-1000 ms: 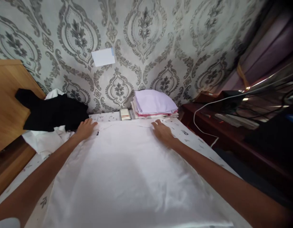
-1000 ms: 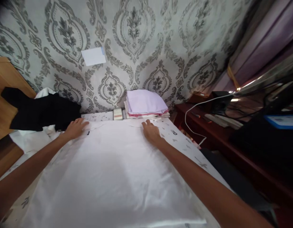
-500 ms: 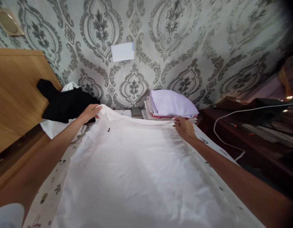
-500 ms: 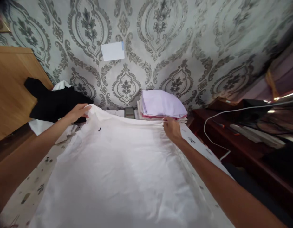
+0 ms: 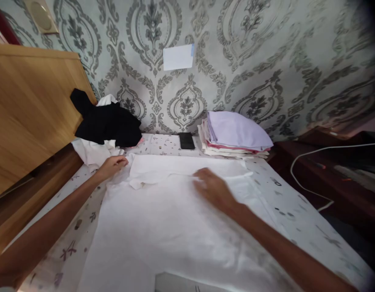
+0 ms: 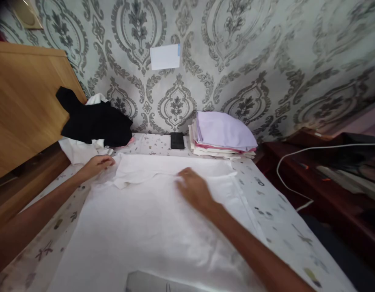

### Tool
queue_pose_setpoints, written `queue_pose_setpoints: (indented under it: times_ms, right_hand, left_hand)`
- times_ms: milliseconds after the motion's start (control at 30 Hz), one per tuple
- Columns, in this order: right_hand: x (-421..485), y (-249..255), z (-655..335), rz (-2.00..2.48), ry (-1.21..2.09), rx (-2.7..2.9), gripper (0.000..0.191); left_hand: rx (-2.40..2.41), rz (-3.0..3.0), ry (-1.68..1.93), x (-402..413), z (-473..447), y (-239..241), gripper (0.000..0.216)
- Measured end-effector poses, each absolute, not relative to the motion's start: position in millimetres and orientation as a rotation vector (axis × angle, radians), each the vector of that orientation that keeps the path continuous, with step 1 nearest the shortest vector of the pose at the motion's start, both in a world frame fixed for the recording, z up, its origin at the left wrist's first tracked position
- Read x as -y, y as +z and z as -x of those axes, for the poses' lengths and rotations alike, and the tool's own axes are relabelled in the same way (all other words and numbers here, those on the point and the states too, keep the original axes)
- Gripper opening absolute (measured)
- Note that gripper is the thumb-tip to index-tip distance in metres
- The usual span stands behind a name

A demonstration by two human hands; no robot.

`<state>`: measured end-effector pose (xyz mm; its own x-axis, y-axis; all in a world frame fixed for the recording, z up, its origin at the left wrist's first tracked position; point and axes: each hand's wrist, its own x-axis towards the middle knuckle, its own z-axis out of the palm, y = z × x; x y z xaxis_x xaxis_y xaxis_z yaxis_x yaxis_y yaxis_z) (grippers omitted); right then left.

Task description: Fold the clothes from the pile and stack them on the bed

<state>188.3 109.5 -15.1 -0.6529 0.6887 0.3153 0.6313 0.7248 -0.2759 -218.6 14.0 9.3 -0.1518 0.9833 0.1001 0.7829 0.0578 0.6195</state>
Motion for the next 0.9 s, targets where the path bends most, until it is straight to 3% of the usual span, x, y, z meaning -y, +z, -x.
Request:
queue_pose_setpoints:
  times_ms: [167, 267, 433, 533, 633, 767, 900]
  right_hand:
    - [-38.3, -18.6, -40.7, 0.488, 0.181, 2.758, 0.041]
    - [-38.0, -19.7, 5.6, 0.656, 0.192, 2.762, 0.024]
    - [-82.9, -9.7, 13.5, 0.899, 0.572, 2.428, 0.025]
    - [-103.9, 2.8, 4.9, 0.873, 0.792, 2.094, 0.022]
    - [-102.2, 10.6, 4.5, 0.795, 0.878, 2.121, 0.019]
    - [-72.1, 3.6, 20.9, 0.756, 0.627, 2.633, 0.043]
    - [-60.6, -7.1, 34.8, 0.835, 0.398, 2.796, 0.026]
  left_hand:
    - [-2.039, -2.086, 0.713, -32.3, 221.2, -2.2, 0.026]
    - [-1.993, -2.214, 0.620, -36.2, 223.1, -10.6, 0.029]
    - [-2.054, -2.407, 0.362, -39.1, 232.5, -25.2, 0.041]
    - [-2.125, -2.436, 0.176, -40.5, 230.8, -29.9, 0.046]
    - [-2.236, -2.376, 0.039, -41.5, 225.8, -31.8, 0.045]
    - [-2.328, -2.305, -0.033, -42.2, 224.5, -34.2, 0.045]
    - [-2.350, -2.265, 0.003, -42.3, 228.1, -37.0, 0.050]
